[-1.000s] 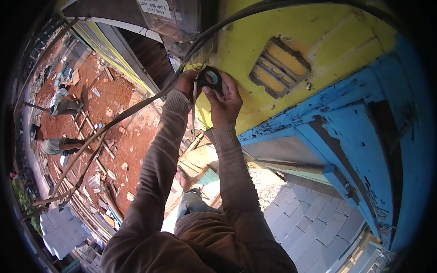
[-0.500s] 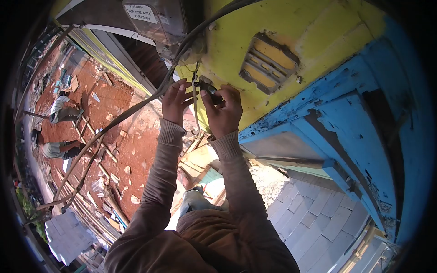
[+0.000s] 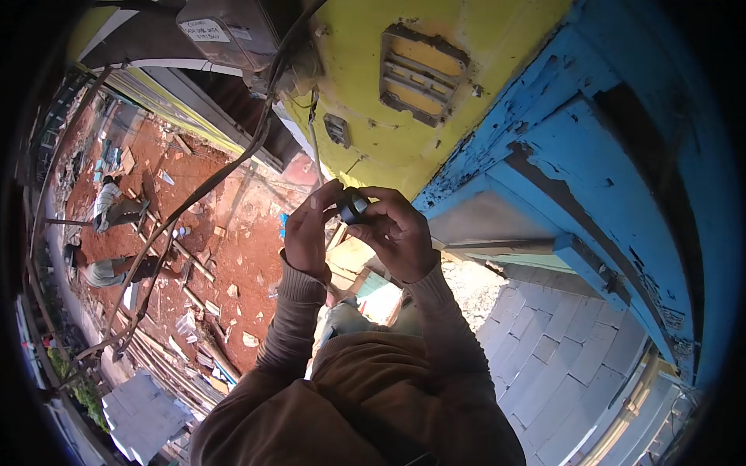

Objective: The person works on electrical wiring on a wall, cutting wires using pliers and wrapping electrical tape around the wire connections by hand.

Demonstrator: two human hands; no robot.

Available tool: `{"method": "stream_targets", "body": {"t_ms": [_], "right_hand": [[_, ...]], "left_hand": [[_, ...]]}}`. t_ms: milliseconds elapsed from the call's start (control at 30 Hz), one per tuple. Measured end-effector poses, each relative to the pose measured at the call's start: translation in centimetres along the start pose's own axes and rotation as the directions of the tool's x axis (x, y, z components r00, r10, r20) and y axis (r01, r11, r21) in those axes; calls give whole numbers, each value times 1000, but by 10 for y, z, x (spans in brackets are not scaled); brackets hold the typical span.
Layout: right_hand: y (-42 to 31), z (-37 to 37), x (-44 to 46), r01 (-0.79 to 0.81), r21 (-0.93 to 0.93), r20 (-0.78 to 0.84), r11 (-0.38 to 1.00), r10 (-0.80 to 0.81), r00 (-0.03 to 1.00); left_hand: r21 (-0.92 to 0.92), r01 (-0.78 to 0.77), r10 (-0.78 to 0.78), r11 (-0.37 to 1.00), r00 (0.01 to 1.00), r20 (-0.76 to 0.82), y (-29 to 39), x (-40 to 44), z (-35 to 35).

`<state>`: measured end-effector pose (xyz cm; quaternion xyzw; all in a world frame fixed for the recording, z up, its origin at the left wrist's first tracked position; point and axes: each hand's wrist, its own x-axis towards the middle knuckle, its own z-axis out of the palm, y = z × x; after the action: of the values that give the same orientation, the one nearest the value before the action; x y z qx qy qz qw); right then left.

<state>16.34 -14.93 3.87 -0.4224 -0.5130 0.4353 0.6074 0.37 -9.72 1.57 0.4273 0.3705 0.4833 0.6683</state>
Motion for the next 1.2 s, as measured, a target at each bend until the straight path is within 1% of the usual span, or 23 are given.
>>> {"method": "stream_targets", "body": {"t_ms": [33, 67, 100, 167, 200, 233, 300, 333, 433, 500, 633, 700, 733, 800, 833, 900, 933, 1000, 1033, 1100, 1200], "right_hand": [[-2, -5, -6, -1, 4, -9, 1000, 2, 1000], [-4, -11, -9, 21, -139, 19, 990, -19, 1000], [-6, -14, -11, 44, -277, 48, 960, -32, 998], [-9, -16, -14, 63, -260, 16, 964, -61, 998], [-12, -17, -15, 82, -247, -10, 966, -88, 996], [-14, -20, -16, 82, -245, -19, 966, -89, 996], [-19, -28, -19, 94, -345, -3, 934, -101, 995], [-20, -31, -21, 92, -344, -13, 934, -103, 995], [-25, -43, -26, 75, -354, 1, 932, -80, 997], [-28, -50, -29, 71, -454, 25, 888, -68, 997], [-32, -58, -34, 98, -428, -16, 899, -116, 993], [-32, -63, -37, 58, -479, -23, 876, -78, 997], [-34, -66, -37, 55, -481, -29, 875, -79, 996], [-39, -69, -38, 102, -507, 26, 856, -103, 994], [-42, -70, -38, 101, -507, 24, 856, -104, 994], [-46, -73, -38, 111, -535, 50, 837, -99, 994], [-46, -74, -39, 111, -537, 49, 836, -100, 994], [-45, -75, -40, 56, -459, 10, 887, -58, 998], [-44, -75, -41, 56, -458, 11, 887, -57, 998], [-41, -73, -43, 12, -250, -45, 968, -24, 999], [-41, -73, -44, -4, -246, -41, 969, -7, 999]], "left_hand": [[61, -10, 10, 998, 1000, 1, 7, 3, 3], [56, 3, -6, 998, 998, 56, 10, 6, -1], [62, 2, -6, 998, 998, 62, 13, 7, 1], [86, 69, -83, 994, 983, 165, 21, 7, 6], [35, 107, -111, 994, 982, 154, 22, 8, 11], [41, 109, -114, 993, 981, 160, 24, 8, 15], [54, 54, -61, 997, 989, 135, 26, 8, 23], [59, 57, -65, 997, 988, 143, 26, 9, 25], [49, 81, -88, 996, 983, 163, 23, 13, 28], [56, 132, -141, 990, 964, 226, 25, 15, 31], [51, 163, -171, 985, 947, 274, 21, 14, 34], [211, 65, -119, 975, 960, 253, 19, 12, 38], [212, 66, -122, 975, 958, 259, 21, 11, 40], [191, 144, -198, 971, 931, 308, 27, 11, 43], [192, 144, -199, 971, 930, 310, 27, 12, 43], [150, 226, -263, 963, 914, 309, 24, 15, 42], [150, 225, -262, 963, 913, 311, 23, 14, 43], [135, 130, -172, 982, 913, 371, 18, 9, 47], [135, 130, -171, 982, 913, 369, 17, 6, 48], [165, 43, -103, 985, 922, 374, 14, 2, 49], [177, 36, -97, 984, 930, 354, 18, 1, 51]]}}
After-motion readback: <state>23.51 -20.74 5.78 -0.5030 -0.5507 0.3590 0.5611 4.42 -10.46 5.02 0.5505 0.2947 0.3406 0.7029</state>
